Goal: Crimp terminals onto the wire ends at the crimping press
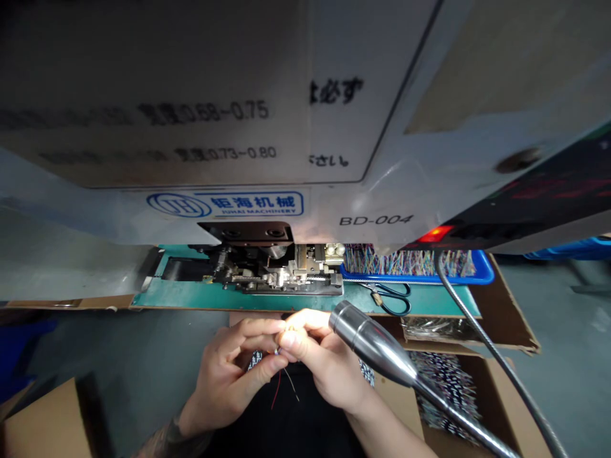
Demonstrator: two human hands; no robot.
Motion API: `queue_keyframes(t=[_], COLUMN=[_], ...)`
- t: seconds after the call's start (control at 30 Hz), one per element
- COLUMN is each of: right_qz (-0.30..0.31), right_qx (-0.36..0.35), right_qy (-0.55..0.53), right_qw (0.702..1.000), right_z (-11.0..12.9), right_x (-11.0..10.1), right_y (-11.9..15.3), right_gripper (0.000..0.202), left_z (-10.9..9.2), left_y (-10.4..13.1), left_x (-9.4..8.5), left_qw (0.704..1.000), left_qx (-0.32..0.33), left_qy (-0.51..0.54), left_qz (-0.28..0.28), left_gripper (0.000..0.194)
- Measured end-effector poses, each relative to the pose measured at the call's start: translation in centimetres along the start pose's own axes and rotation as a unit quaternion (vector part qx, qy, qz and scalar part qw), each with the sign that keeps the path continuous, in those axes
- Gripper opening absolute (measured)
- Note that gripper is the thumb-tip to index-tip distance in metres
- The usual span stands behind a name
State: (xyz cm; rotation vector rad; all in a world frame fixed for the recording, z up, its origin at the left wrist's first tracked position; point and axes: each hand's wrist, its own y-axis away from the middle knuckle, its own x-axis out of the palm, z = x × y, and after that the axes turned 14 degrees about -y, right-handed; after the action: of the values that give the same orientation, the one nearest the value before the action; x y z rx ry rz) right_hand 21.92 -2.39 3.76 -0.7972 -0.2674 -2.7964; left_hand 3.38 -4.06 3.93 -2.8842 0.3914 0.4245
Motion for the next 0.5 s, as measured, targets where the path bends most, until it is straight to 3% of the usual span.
queue_keyframes(t=[0.5], right_qz=[0.005], right_qx=[0.008], right_qy=[-0.017], right_qw=[1.000], right_z=[-0.37], right_x=[-0.06], right_y=[0.08], right_gripper=[0.026], left_z=[0.04], left_y=[-0.01], left_x=[0.10], left_qw=[1.000], left_qx=[-0.006], left_qy=[0.020], left_qz=[0.001], left_gripper=[0.039])
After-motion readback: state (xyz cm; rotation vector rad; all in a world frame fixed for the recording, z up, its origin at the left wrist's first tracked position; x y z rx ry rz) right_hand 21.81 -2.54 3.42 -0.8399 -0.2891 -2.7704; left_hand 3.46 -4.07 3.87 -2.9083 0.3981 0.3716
